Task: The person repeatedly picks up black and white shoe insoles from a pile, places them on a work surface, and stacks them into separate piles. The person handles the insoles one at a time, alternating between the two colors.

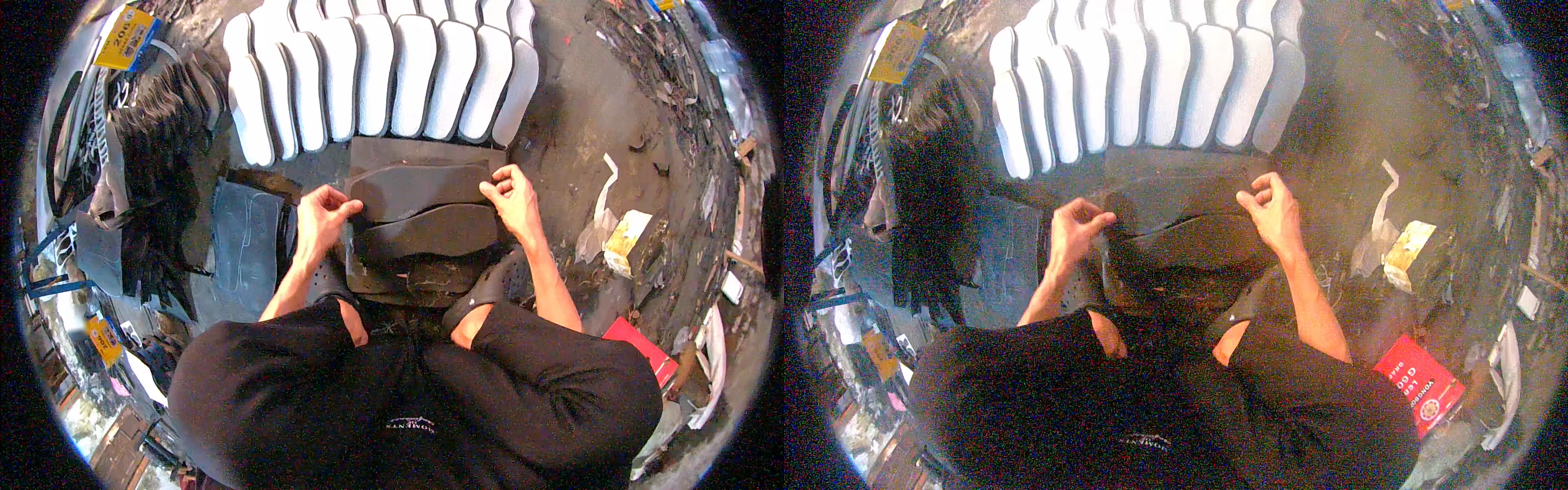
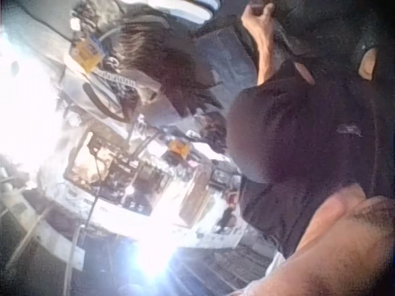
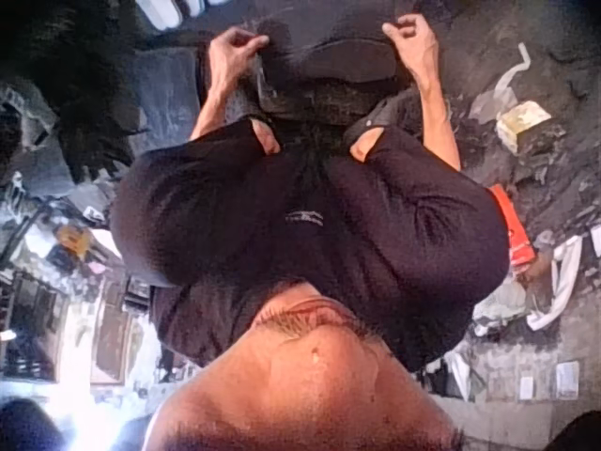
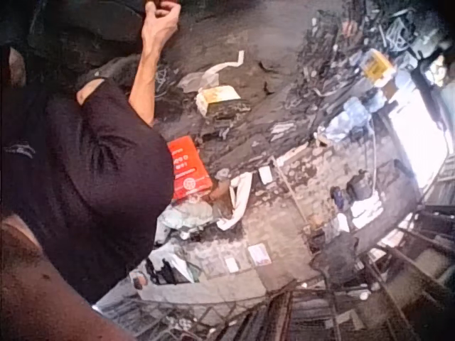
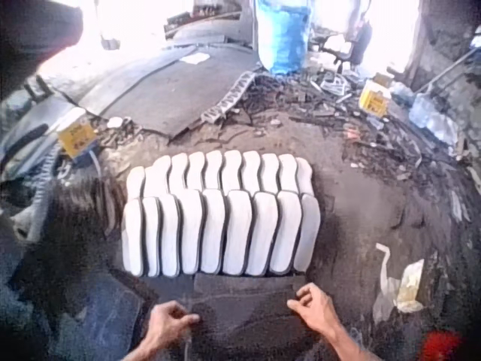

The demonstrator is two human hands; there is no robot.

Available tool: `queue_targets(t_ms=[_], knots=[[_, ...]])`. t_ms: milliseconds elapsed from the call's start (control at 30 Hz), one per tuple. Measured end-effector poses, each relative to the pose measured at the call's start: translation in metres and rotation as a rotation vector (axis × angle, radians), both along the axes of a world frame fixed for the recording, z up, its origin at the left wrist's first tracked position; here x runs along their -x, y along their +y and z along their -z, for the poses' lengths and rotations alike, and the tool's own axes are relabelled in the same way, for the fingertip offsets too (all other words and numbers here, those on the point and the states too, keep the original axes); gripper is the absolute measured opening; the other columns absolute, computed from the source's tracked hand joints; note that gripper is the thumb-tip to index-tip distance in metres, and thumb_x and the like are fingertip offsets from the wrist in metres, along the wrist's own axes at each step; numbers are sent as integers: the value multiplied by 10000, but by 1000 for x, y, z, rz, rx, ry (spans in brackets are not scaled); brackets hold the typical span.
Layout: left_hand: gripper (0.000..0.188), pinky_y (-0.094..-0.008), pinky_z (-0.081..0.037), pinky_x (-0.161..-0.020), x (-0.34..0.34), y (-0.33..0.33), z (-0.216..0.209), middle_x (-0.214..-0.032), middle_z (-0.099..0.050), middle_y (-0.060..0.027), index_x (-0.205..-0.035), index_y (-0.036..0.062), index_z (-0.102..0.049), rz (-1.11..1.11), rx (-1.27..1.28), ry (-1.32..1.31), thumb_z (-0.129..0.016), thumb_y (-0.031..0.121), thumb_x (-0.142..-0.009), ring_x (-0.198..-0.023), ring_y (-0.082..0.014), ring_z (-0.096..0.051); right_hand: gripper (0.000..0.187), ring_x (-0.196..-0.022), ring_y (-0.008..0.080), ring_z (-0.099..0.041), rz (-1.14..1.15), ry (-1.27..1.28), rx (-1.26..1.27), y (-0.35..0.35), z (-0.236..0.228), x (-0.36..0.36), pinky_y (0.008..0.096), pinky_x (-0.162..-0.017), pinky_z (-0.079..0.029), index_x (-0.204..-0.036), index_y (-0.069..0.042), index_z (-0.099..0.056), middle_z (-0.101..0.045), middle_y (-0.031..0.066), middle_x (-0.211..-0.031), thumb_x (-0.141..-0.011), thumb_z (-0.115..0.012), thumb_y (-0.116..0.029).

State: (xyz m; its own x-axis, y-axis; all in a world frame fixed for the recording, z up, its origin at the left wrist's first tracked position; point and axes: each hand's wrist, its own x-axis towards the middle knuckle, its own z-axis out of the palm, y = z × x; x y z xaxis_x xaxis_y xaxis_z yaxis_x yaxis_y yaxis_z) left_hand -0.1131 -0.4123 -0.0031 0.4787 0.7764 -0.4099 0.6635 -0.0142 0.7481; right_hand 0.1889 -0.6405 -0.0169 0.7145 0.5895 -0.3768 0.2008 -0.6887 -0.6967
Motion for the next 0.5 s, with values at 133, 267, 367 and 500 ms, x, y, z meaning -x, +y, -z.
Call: queue_targets(t_ms=[133, 267, 367, 500], knots=[[372, -416, -580, -798, 9, -32, 0, -1058, -737, -105, -1013, 28, -651, -21, -373, -137, -907, 229, -833, -874, -248, -702, 338, -949, 208, -686, 11, -128, -156, -6, 0, 21, 379, -831, -564, -1182, -64, -633, -703, 121, -1159, -938, -824, -199], [482, -282, -539, -791, 21, -53, -5, -979, -658, -36, -1249, 89, -553, -305, 310, -576, -868, 52, -886, -867, -117, -633, 361, -1095, 159, -609, 166, 422, -543, -24, -12, 22, 319, -1008, -479, -1264, -63, -598, -645, 30, -1158, -985, -801, -169], [431, -285, -529, -771, 34, -51, -9, -913, -690, -6, -1216, 50, -638, -308, 336, -472, -887, 50, -864, -848, -99, -630, 507, -1109, 148, -613, 83, 539, -519, -38, -31, 12, 309, -1030, -464, -1419, -8, -598, -681, 37, -1147, -982, -801, -168], [201, -266, -522, -774, 49, -42, -28, -908, -721, 25, -983, 69, -734, -307, 514, -461, -896, 88, -865, -846, -68, -643, 322, -1041, 138, -630, 117, 454, -336, -32, -57, 14, 290, -948, -489, -1194, -1, -725, -699, 15, -1119, -929, -856, -130]])
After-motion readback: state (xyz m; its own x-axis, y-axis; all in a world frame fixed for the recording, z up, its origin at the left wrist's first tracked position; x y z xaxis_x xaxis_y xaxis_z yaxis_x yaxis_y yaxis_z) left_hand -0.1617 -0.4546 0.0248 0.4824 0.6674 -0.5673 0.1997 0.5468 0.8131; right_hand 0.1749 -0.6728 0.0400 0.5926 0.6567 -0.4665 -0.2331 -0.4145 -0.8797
